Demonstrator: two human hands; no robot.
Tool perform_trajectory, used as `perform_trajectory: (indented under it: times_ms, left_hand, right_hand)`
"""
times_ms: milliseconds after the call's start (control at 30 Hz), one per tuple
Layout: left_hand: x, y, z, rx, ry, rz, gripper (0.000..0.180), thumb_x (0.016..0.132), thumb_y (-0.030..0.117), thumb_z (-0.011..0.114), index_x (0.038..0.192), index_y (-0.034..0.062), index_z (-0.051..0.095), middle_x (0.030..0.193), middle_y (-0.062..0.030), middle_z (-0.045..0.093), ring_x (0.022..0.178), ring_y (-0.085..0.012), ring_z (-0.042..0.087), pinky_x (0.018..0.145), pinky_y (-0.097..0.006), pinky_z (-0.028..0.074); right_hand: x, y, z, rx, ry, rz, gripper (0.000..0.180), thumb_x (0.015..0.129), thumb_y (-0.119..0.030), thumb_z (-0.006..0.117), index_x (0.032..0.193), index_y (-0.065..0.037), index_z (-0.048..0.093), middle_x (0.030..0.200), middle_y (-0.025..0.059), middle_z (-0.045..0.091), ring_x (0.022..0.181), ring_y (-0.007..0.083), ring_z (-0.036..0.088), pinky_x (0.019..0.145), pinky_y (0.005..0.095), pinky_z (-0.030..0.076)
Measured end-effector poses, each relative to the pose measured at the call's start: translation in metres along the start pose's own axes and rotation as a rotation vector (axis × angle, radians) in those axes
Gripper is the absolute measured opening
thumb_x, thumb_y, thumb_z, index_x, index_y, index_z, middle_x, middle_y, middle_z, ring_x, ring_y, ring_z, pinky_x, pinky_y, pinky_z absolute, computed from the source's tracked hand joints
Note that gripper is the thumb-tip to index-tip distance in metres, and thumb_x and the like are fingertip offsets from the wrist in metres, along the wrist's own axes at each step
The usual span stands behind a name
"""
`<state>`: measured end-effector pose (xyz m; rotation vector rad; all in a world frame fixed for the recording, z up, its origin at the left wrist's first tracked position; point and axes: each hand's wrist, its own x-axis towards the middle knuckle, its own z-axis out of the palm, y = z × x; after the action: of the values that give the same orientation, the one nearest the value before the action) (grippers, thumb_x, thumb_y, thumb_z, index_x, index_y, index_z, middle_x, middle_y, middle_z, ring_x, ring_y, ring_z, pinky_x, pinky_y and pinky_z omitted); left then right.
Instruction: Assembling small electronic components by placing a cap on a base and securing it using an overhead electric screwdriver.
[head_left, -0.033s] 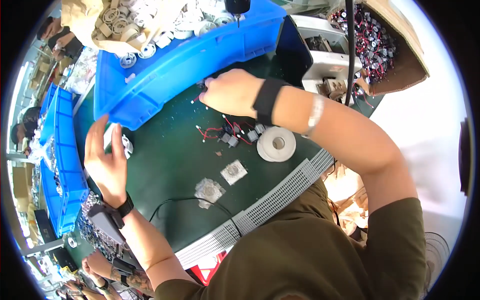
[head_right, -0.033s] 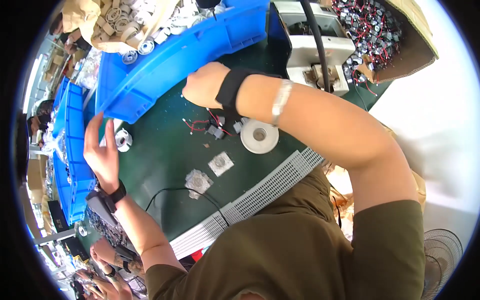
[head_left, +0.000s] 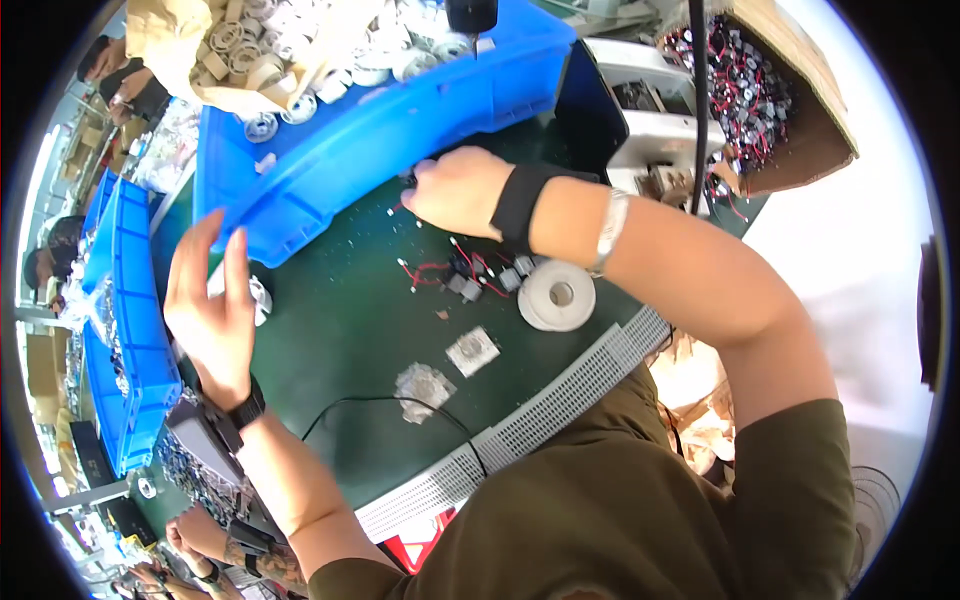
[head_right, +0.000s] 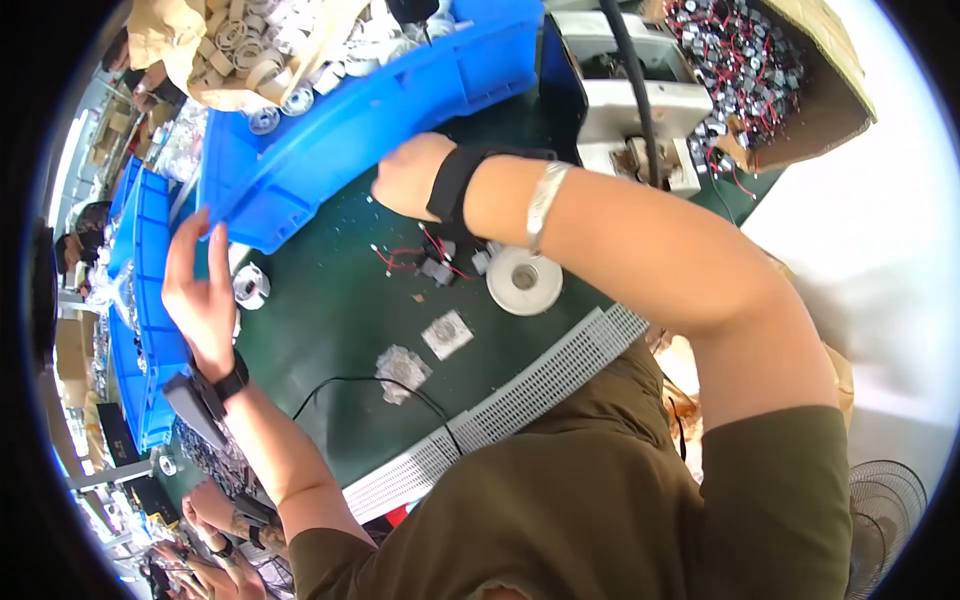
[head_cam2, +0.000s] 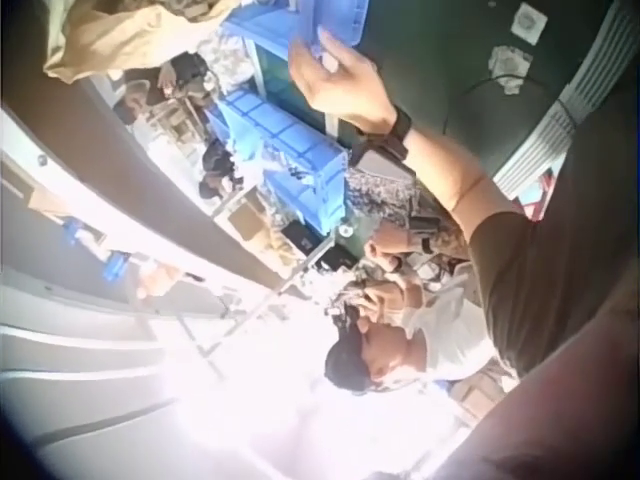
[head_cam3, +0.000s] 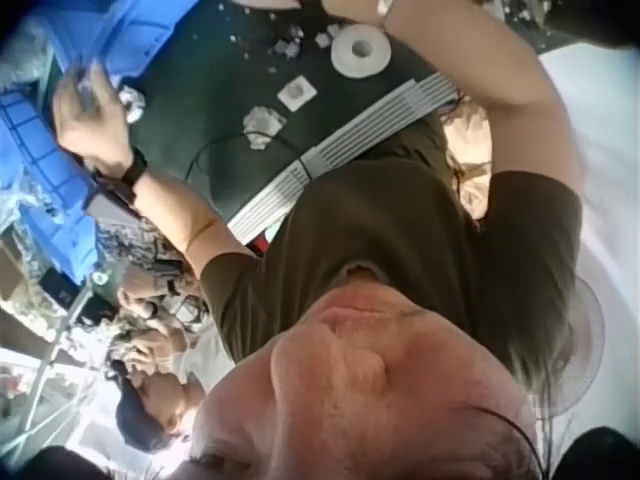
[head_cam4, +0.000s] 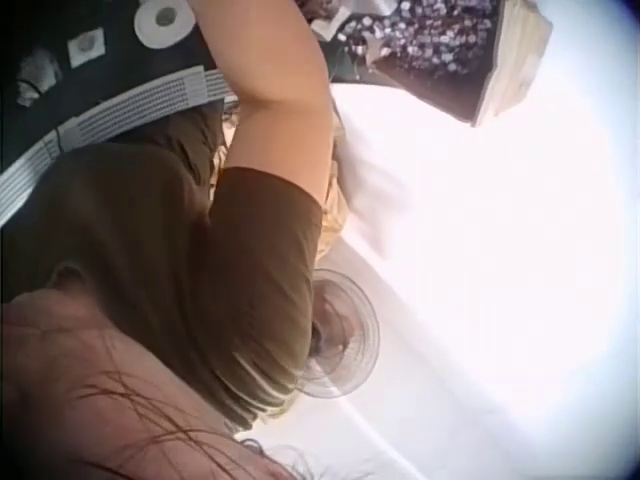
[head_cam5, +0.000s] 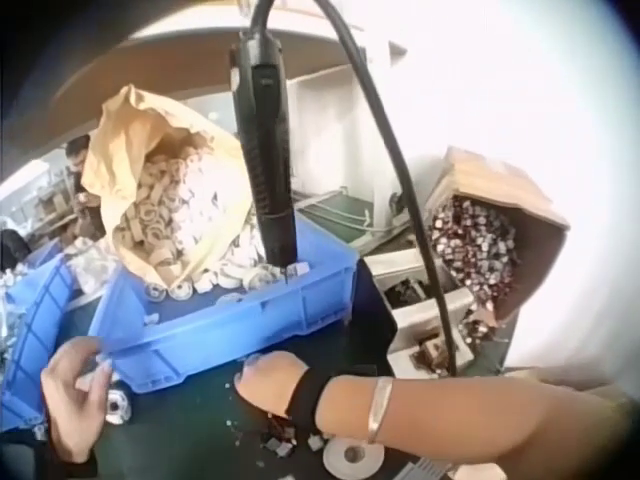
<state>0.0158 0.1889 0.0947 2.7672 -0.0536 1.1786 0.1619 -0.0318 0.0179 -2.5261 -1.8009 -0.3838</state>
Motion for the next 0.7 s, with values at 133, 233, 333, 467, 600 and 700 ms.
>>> perform_trajectory:
  times_ms: [133, 233, 333, 467, 600, 700]
  left_hand:
    - [0.089, 0.0, 0.051, -0.291, -0.243, 0.017, 0.024, 0.085, 0.018, 0.063, 0.103, 0.0023, 0.066, 0.091, -0.0169, 0.067, 0.083, -0.0266, 0.066, 0.074, -0.033, 0.05]
    - [0.147, -0.035, 0.121, -0.296, -0.508, 0.16, 0.029, 0.083, 0.026, 0.063, 0.103, 0.0043, 0.066, 0.094, -0.0171, 0.067, 0.086, -0.0263, 0.066, 0.075, -0.035, 0.05]
    - [0.184, 0.0, 0.163, 0.147, -0.366, 0.65, 0.04, 0.08, 0.023, 0.065, 0.114, 0.0019, 0.059, 0.103, -0.0188, 0.064, 0.094, -0.0304, 0.062, 0.084, -0.036, 0.048]
    - [0.193, -0.084, 0.278, 0.067, -0.614, 0.435, 0.059, 0.073, 0.027, 0.071, 0.123, 0.0019, 0.053, 0.113, -0.0235, 0.059, 0.105, -0.0363, 0.058, 0.093, -0.04, 0.044]
    - [0.19, -0.068, 0.306, 0.224, -0.695, 0.453, 0.061, 0.069, 0.031, 0.07, 0.121, 0.0043, 0.053, 0.104, -0.0226, 0.061, 0.096, -0.0353, 0.061, 0.081, -0.042, 0.048]
    - [0.192, -0.002, 0.275, 0.433, -0.819, 0.359, 0.056, 0.079, 0.032, 0.065, 0.125, 0.0043, 0.05, 0.102, -0.0187, 0.062, 0.1, -0.0283, 0.06, 0.084, -0.037, 0.047]
  right_hand:
    - [0.015, 0.002, 0.036, -0.032, -0.088, 0.134, 0.018, 0.077, -0.015, 0.055, 0.079, -0.009, 0.072, 0.081, 0.011, 0.068, 0.078, 0.0287, 0.066, 0.065, 0.0436, 0.053]
    - [0.024, 0.004, 0.046, 0.034, -0.003, 0.093, 0.018, 0.079, -0.017, 0.055, 0.078, -0.009, 0.071, 0.08, 0.0092, 0.068, 0.076, 0.0289, 0.067, 0.06, 0.0438, 0.052]
    - [0.005, 0.017, 0.039, -0.147, -0.028, 0.051, 0.016, 0.078, -0.018, 0.055, 0.076, -0.011, 0.069, 0.072, 0.005, 0.067, 0.067, 0.0268, 0.067, 0.048, 0.0445, 0.05]
    - [0.012, -0.012, 0.019, -0.084, -0.031, -0.032, 0.008, 0.072, -0.017, 0.056, 0.074, -0.009, 0.058, 0.063, 0.0103, 0.057, 0.054, 0.025, 0.061, 0.045, 0.0382, 0.047]
    - [-0.002, -0.002, 0.009, 0.221, -0.014, 0.044, 0.016, 0.08, -0.018, 0.053, 0.081, -0.005, 0.062, 0.071, 0.0144, 0.063, 0.067, 0.0328, 0.064, 0.054, 0.0447, 0.051]
    - [-0.022, 0.022, 0.015, 0.378, 0.049, 0.135, 0.017, 0.082, -0.018, 0.051, 0.082, -0.004, 0.06, 0.075, 0.0173, 0.062, 0.069, 0.0337, 0.064, 0.059, 0.0455, 0.051]
